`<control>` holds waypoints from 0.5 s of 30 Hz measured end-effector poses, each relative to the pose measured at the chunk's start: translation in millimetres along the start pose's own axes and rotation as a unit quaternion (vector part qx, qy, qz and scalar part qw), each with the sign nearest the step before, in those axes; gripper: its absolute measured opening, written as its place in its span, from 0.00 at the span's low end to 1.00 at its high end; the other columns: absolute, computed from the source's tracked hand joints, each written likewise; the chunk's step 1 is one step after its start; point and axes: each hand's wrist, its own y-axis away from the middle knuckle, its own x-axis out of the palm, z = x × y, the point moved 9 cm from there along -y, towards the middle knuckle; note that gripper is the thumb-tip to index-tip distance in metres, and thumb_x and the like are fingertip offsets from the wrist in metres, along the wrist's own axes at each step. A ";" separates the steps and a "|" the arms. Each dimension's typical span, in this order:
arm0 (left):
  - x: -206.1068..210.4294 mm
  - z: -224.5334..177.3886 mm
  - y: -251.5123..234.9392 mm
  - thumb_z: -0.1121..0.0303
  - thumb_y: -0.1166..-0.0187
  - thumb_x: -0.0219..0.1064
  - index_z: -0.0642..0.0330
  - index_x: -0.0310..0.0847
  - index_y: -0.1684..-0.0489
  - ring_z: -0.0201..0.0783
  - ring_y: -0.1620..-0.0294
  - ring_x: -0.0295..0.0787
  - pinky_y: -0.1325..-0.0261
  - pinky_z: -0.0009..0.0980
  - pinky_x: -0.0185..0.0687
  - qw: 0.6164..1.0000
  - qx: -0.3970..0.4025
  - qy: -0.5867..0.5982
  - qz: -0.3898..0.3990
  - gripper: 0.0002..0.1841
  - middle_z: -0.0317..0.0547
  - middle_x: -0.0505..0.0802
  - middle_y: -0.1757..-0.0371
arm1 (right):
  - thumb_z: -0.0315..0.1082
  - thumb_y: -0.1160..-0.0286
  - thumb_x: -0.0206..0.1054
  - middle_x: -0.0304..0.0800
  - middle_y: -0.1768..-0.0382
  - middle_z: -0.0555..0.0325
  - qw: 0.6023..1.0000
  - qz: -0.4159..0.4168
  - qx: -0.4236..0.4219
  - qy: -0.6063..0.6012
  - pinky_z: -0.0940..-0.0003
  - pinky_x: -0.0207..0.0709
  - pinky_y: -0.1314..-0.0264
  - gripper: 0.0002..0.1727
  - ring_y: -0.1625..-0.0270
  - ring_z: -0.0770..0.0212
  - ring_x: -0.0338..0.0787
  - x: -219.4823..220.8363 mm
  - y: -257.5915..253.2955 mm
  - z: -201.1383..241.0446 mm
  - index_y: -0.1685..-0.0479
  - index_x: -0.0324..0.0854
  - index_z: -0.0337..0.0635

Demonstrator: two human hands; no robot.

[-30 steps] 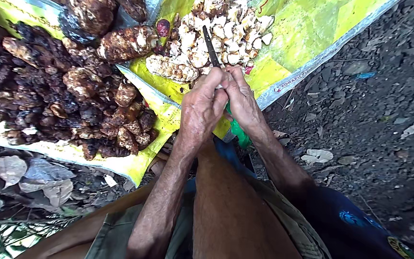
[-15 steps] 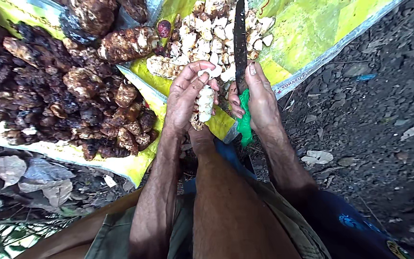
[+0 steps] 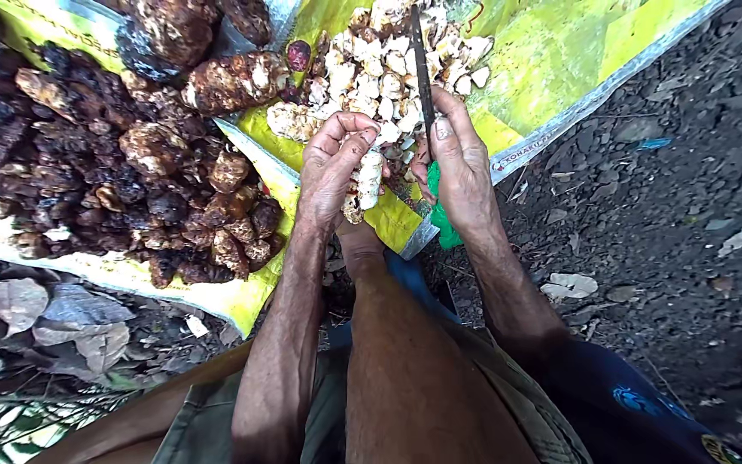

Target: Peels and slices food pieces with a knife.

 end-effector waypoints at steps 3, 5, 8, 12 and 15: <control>4.0 -1.9 -1.7 0.72 0.13 0.54 0.64 0.76 0.49 0.43 0.77 0.90 0.75 0.37 0.91 1.000 0.000 0.001 -0.006 0.07 0.52 0.89 0.71 | 0.45 0.04 0.35 0.76 0.74 0.61 0.999 0.004 0.009 -0.053 0.70 0.69 0.88 0.28 0.84 0.65 0.73 -2.2 3.2 1.5 0.18 0.71 0.46; 12.5 -2.7 9.4 0.69 0.09 0.52 0.59 0.75 0.46 0.39 0.78 0.86 0.74 0.32 0.88 0.999 -0.022 -0.020 -0.033 0.08 0.50 0.86 0.71 | 0.47 0.04 0.32 0.74 0.76 0.62 0.997 0.002 0.019 -0.077 0.71 0.66 0.89 0.30 0.86 0.65 0.69 -4.6 3.4 -3.2 0.22 0.76 0.46; 16.5 -3.4 17.0 0.68 0.08 0.52 0.57 0.77 0.44 0.37 0.80 0.85 0.75 0.30 0.87 0.996 -0.044 -0.048 -0.063 0.09 0.48 0.86 0.70 | 0.47 0.05 0.38 0.75 0.76 0.63 0.998 0.009 0.006 -0.060 0.72 0.66 0.88 0.28 0.85 0.66 0.70 -5.3 3.4 -2.8 0.29 0.80 0.43; 18.2 -2.3 18.4 0.68 0.09 0.54 0.56 0.78 0.46 0.35 0.80 0.84 0.76 0.29 0.88 0.996 -0.046 -0.058 -0.056 0.08 0.45 0.86 0.70 | 0.44 0.21 0.70 0.81 0.73 0.64 1.000 -0.003 -0.028 -0.009 0.75 0.67 0.87 0.21 0.84 0.70 0.72 -4.2 6.2 4.8 0.35 0.81 0.41; 17.0 1.3 20.8 0.66 0.08 0.53 0.56 0.77 0.45 0.36 0.80 0.85 0.76 0.30 0.88 0.995 -0.063 -0.045 -0.061 0.08 0.47 0.86 0.70 | 0.37 0.25 0.73 0.81 0.74 0.63 0.999 -0.013 -0.025 -0.018 0.77 0.68 0.87 0.19 0.83 0.70 0.75 -8.5 7.5 1.0 0.39 0.81 0.40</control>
